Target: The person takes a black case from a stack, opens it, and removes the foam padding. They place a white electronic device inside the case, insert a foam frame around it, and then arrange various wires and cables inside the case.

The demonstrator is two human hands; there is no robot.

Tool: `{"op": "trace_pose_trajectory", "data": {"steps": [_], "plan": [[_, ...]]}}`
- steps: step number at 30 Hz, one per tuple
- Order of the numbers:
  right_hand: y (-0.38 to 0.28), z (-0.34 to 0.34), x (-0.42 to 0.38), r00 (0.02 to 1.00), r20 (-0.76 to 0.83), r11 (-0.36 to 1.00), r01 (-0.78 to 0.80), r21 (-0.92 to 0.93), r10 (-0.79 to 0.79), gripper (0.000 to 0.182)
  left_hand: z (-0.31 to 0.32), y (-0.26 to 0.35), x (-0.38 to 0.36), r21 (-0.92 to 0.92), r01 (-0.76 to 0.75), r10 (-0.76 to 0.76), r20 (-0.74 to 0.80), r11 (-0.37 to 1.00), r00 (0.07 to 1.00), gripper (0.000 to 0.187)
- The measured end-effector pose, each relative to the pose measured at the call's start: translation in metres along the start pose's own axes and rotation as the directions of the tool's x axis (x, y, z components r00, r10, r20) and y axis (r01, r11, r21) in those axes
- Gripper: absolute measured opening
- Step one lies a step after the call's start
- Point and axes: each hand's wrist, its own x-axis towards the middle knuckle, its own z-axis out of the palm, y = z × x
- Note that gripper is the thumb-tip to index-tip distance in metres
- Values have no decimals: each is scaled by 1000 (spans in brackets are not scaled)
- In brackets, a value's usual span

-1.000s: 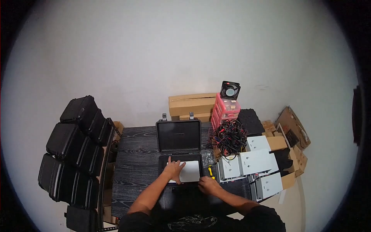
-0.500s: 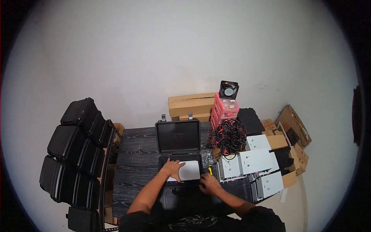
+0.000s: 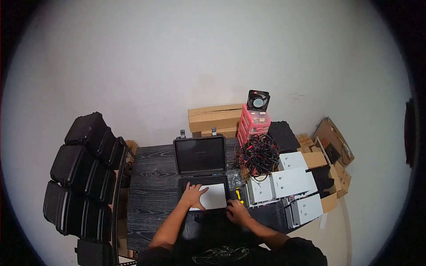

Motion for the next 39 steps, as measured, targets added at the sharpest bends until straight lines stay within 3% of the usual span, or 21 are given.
{"op": "trace_pose_trajectory", "data": {"steps": [4,7,9,10,11,12,13,15,18,19,21,22,25,26,29,30,33,36,39], "plan": [[-3,-16,11,998,56,997,-7,75,3,29,20,0,-19,-10,9,-10,-94,1000,995,109],[-2,-86,41,978,7,955,-206,214,210,25,32,4,-32,-61,36,-46,-167,997,985,94],[35,-139,67,898,-417,973,-48,227,142,16,38,12,-39,-75,62,-76,-200,995,977,87],[51,-171,82,785,-536,907,-77,413,310,7,35,18,-43,-56,77,-88,-212,995,973,85],[69,-208,93,697,-656,952,-137,274,289,5,34,23,-45,-39,96,-103,-226,995,969,83],[117,-227,103,620,-718,945,-137,297,316,6,36,23,-44,-48,104,-113,-224,993,968,82],[171,-242,107,564,-702,892,-160,423,434,9,37,22,-42,-58,113,-124,-223,992,967,82],[284,-253,111,412,-708,814,-383,436,573,22,41,22,-41,-69,119,-133,-237,990,962,79],[369,-246,107,331,-665,610,-755,240,670,52,43,20,-40,-78,111,-128,-265,991,956,74],[389,-240,109,211,-564,528,-696,487,798,61,43,20,-39,-88,110,-130,-263,990,956,73],[416,-228,113,42,-241,233,-460,857,970,79,42,21,-39,-97,115,-137,-257,989,957,71],[405,-231,112,79,-161,180,-460,870,984,92,41,22,-39,-97,120,-141,-254,988,957,71],[433,-203,122,-21,-226,172,-579,797,974,96,41,20,-38,-99,123,-144,-241,987,960,69],[394,-213,124,3,-207,181,-497,849,978,94,40,20,-38,-100,123,-144,-236,987,961,69],[462,-192,118,-35,-241,175,-588,790,970,91,35,22,-38,-94,132,-150,-213,987,966,68],[417,-207,121,-69,-247,174,-529,831,967,92,34,22,-38,-95,133,-151,-215,987,965,68],[404,-211,117,-131,-442,265,-639,722,888,95,34,21,-38,-101,129,-149,-222,986,964,68],[408,-213,111,-297,-549,230,-681,695,781,82,36,20,-38,-108,125,-147,-226,986,963,68],[404,-225,97,-181,-377,175,-655,735,908,51,38,20,-38,-114,123,-147,-234,986,961,68]]}}
